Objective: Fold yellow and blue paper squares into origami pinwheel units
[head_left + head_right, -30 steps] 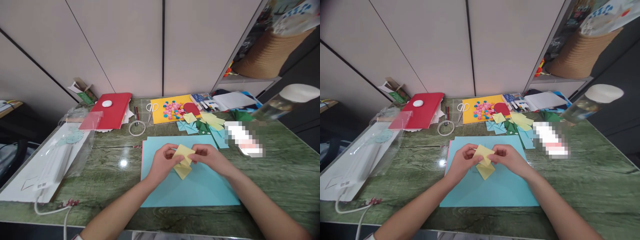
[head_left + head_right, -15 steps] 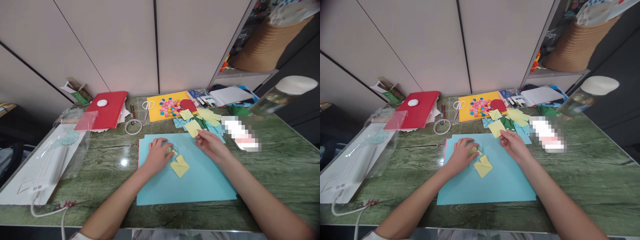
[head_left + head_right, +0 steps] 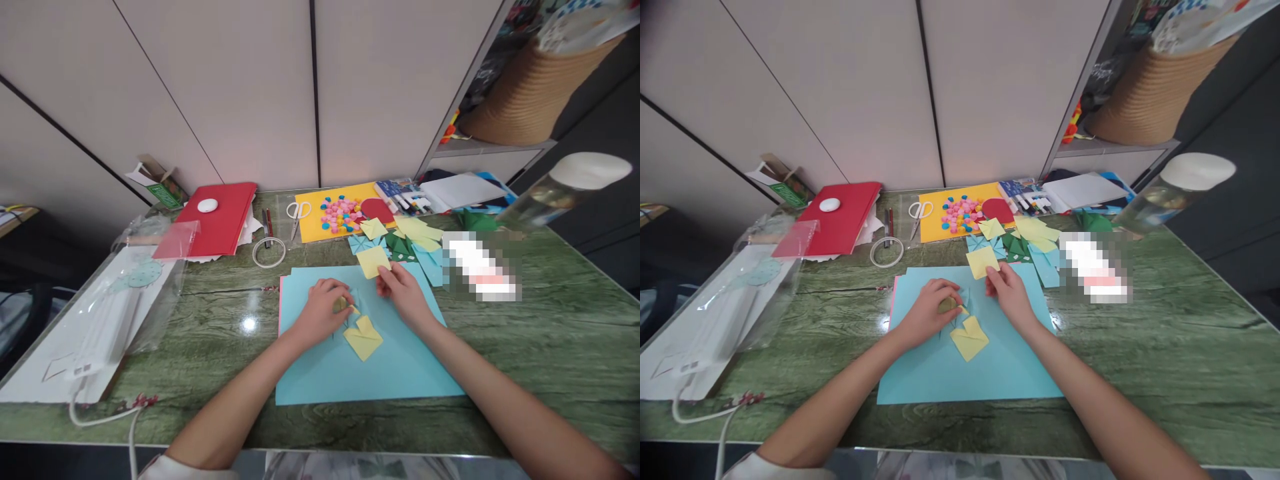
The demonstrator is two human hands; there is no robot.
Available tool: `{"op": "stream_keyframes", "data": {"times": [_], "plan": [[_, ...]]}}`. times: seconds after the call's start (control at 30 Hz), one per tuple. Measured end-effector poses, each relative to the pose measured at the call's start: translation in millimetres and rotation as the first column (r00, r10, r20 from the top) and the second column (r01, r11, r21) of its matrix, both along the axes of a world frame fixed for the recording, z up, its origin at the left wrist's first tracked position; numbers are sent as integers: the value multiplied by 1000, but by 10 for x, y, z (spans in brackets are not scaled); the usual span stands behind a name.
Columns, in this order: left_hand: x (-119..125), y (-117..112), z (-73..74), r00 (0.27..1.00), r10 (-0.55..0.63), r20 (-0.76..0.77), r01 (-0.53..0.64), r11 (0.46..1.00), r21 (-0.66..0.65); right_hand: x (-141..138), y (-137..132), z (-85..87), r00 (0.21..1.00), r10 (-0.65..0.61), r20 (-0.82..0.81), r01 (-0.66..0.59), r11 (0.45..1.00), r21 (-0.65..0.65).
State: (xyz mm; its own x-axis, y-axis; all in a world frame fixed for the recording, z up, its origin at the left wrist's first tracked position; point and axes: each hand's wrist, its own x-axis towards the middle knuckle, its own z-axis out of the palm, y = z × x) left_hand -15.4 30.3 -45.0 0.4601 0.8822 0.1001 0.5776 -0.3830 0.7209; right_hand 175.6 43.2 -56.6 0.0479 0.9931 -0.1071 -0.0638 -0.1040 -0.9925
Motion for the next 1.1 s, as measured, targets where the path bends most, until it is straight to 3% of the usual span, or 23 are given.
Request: {"op": "stream_keyframes", "data": {"times": [0.2,0.47,0.6,0.73,0.87,0.97,1.1], "plan": [[-3,-55,130,979,14,205,14,991,-131,-67,-36,76,992,18,123,-31,994,107],[11,-89,171,937,89,337,-19,979,-205,-101,-123,148,963,268,20,-269,963,35],[29,-95,167,858,202,472,-69,956,-284,-111,-159,188,977,214,17,-215,975,60],[54,-122,253,759,271,592,32,892,-450,-138,-230,320,988,138,73,-145,984,100],[86,-170,331,752,300,587,2,890,-457,-165,-291,404,983,157,99,-168,979,115],[106,-198,349,743,290,603,15,894,-448,-184,-311,373,982,185,30,-187,978,90],[125,-218,340,704,314,637,46,874,-483,-229,-338,295,989,115,-93,-112,993,37]]}}
